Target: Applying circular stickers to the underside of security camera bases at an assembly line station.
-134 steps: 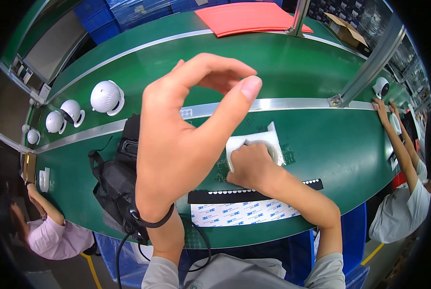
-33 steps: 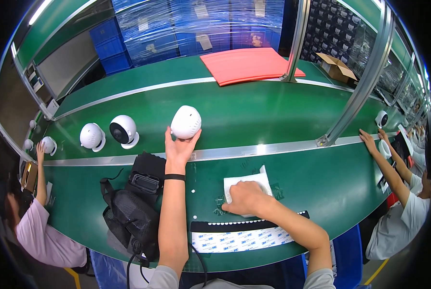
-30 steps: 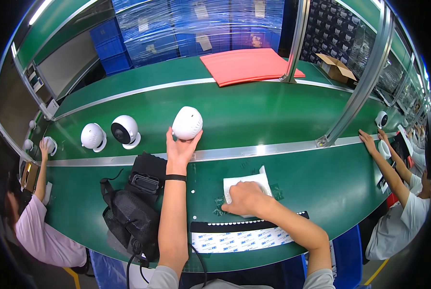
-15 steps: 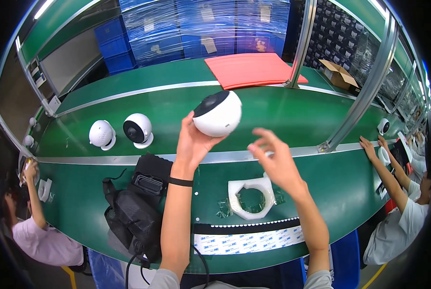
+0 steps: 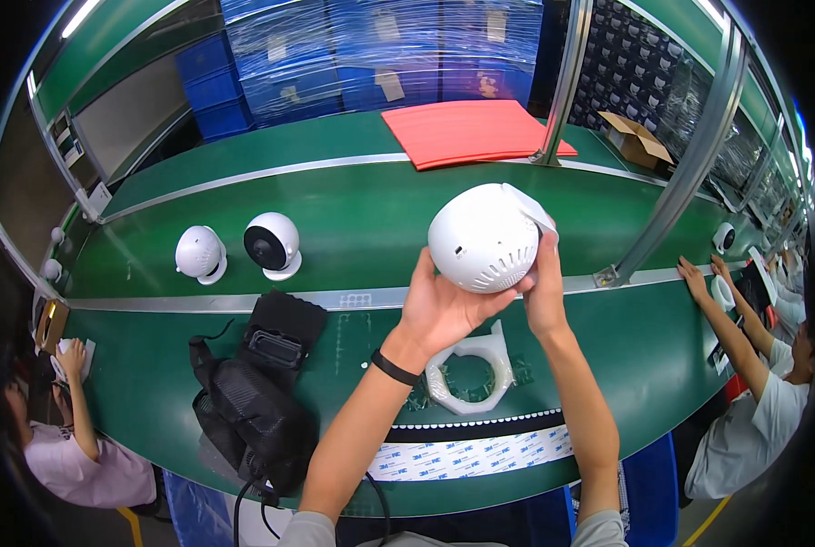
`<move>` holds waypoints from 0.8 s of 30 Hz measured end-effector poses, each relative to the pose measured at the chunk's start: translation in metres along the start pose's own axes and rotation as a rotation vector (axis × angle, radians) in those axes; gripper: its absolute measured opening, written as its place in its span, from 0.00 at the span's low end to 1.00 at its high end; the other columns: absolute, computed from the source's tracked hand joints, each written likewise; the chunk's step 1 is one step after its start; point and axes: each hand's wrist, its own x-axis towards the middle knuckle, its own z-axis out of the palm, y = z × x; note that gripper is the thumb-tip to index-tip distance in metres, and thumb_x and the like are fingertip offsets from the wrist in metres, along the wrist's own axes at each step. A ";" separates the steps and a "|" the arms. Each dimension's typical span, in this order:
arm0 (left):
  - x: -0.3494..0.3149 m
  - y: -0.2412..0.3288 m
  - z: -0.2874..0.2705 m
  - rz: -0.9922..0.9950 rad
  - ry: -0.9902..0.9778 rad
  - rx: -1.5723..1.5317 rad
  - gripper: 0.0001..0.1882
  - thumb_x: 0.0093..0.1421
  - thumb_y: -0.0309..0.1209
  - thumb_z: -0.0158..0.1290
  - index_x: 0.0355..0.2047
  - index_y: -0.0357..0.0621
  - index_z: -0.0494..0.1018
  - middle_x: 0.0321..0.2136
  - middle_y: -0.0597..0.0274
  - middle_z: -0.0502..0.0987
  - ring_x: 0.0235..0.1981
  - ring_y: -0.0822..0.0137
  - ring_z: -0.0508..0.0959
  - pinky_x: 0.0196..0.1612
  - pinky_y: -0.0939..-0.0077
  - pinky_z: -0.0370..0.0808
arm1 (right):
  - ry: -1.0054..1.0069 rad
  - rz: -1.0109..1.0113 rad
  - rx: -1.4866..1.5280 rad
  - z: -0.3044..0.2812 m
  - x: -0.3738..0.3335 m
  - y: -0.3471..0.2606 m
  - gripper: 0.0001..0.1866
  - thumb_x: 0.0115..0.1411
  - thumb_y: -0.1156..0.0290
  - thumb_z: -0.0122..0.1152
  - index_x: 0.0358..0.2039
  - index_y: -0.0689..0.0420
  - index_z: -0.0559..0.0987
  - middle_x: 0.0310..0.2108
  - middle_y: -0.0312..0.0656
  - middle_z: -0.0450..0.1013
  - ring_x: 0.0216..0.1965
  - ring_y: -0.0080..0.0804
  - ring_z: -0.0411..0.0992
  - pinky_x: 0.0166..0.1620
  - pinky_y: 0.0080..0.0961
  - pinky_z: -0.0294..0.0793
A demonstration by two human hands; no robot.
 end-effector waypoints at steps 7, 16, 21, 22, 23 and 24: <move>-0.003 0.021 -0.007 -0.118 0.199 0.815 0.42 0.75 0.64 0.34 0.72 0.41 0.59 0.53 0.37 0.79 0.47 0.43 0.85 0.47 0.51 0.86 | 0.097 -0.278 -0.258 -0.006 -0.003 -0.034 0.34 0.78 0.44 0.42 0.68 0.61 0.67 0.62 0.46 0.70 0.62 0.36 0.69 0.66 0.33 0.66; -0.045 0.083 0.033 0.523 0.628 1.053 0.28 0.76 0.51 0.42 0.57 0.37 0.73 0.42 0.56 0.81 0.30 0.72 0.77 0.34 0.74 0.76 | -0.447 -0.497 -1.273 0.024 -0.068 -0.076 0.34 0.49 0.51 0.80 0.53 0.55 0.82 0.52 0.55 0.71 0.51 0.55 0.72 0.52 0.47 0.74; -0.049 0.081 0.048 0.591 0.643 1.028 0.25 0.75 0.47 0.43 0.56 0.37 0.74 0.40 0.60 0.80 0.29 0.72 0.75 0.32 0.75 0.74 | -0.531 -0.505 -1.341 0.036 -0.109 -0.040 0.33 0.52 0.51 0.78 0.56 0.51 0.80 0.55 0.54 0.70 0.53 0.54 0.69 0.53 0.48 0.72; -0.049 0.079 0.050 0.594 0.639 1.039 0.25 0.75 0.47 0.43 0.55 0.38 0.74 0.40 0.60 0.80 0.30 0.73 0.74 0.32 0.75 0.73 | -0.537 -0.504 -1.346 0.035 -0.110 -0.040 0.33 0.52 0.51 0.78 0.56 0.51 0.80 0.55 0.54 0.70 0.53 0.54 0.69 0.53 0.48 0.72; -0.050 0.078 0.051 0.600 0.621 1.035 0.25 0.74 0.47 0.44 0.55 0.38 0.75 0.40 0.60 0.80 0.30 0.73 0.75 0.32 0.76 0.73 | -0.528 -0.498 -1.317 0.032 -0.110 -0.037 0.33 0.52 0.51 0.78 0.56 0.51 0.80 0.55 0.54 0.69 0.53 0.54 0.69 0.54 0.48 0.72; -0.050 0.076 0.053 0.600 0.617 1.032 0.25 0.74 0.47 0.44 0.55 0.38 0.75 0.40 0.60 0.80 0.30 0.73 0.75 0.32 0.76 0.73 | -0.515 -0.495 -1.288 0.032 -0.109 -0.035 0.33 0.53 0.51 0.78 0.56 0.50 0.80 0.56 0.54 0.69 0.53 0.54 0.69 0.54 0.48 0.72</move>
